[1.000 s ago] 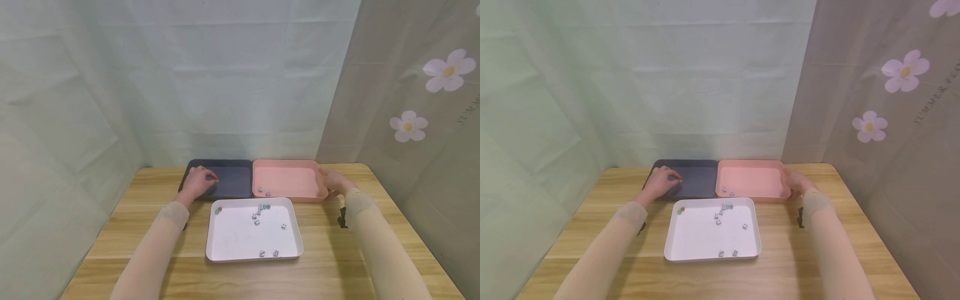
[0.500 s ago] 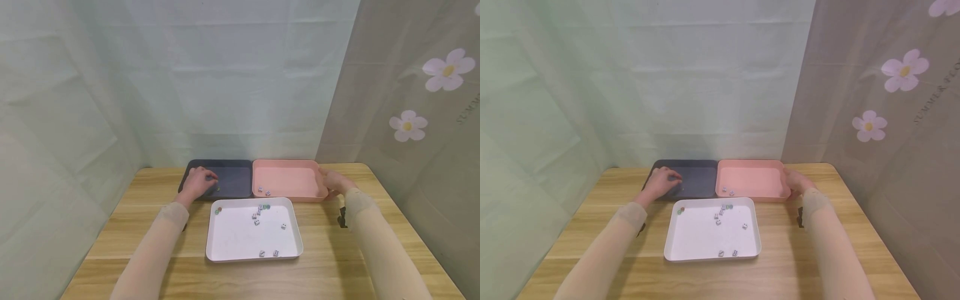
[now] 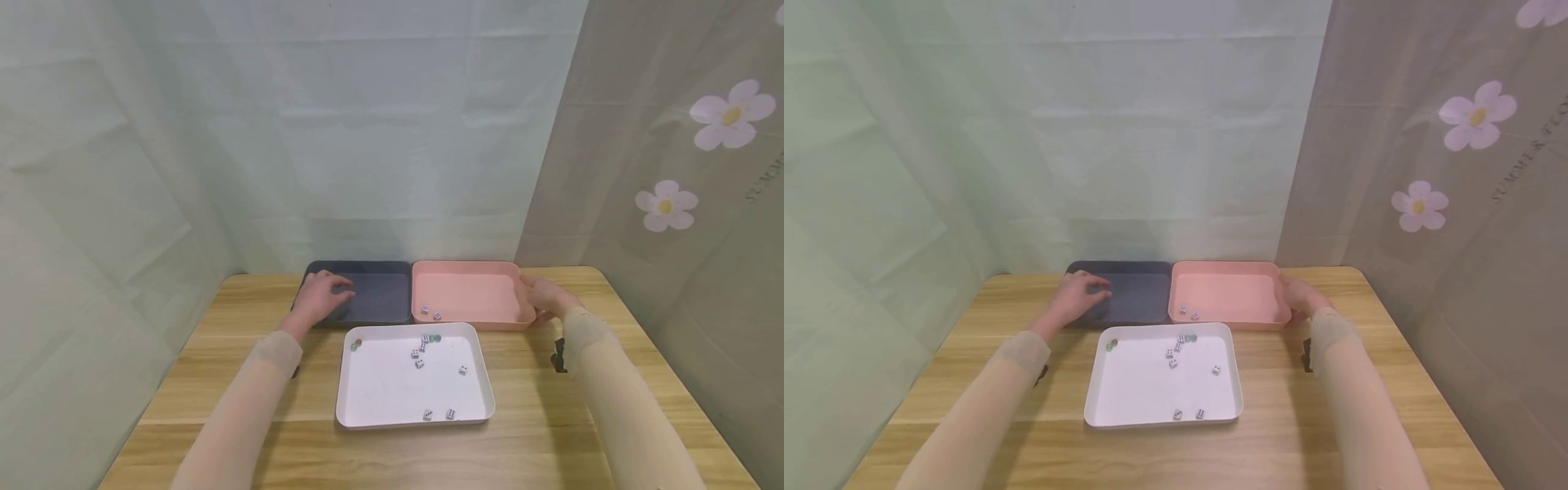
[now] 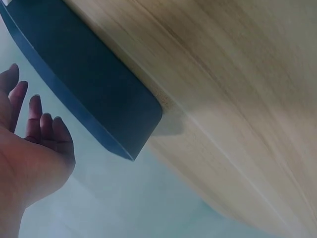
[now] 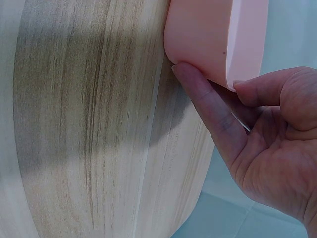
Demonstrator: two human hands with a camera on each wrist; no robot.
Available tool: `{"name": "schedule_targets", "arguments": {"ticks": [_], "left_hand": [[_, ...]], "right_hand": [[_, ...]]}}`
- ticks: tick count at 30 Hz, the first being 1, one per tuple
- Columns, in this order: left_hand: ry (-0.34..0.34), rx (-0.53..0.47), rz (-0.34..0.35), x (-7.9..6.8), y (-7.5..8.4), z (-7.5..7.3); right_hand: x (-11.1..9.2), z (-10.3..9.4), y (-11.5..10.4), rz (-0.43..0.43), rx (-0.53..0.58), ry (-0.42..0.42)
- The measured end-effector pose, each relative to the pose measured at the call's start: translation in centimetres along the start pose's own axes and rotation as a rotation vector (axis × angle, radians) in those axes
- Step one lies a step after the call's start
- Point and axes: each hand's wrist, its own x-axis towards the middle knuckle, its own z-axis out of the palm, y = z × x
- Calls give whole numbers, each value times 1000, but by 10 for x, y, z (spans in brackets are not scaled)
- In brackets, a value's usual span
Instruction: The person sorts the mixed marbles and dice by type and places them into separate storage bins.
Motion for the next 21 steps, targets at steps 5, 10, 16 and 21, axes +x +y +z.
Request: {"name": "schedule_targets", "arguments": {"ticks": [5,10,16,21], "left_hand": [[9,-42,13,0,-2,-3],[15,-57,29,-2,-2,-6],[12,-74,35,-5,1,-11],[16,-89,38,-8,1,-12]], "right_hand": [[-3,0,-2,1,-15,3],[-3,0,-2,-4,-12,12],[-4,0,-2,-10,1,12],[-5,2,-2,-4,32,9]]}}
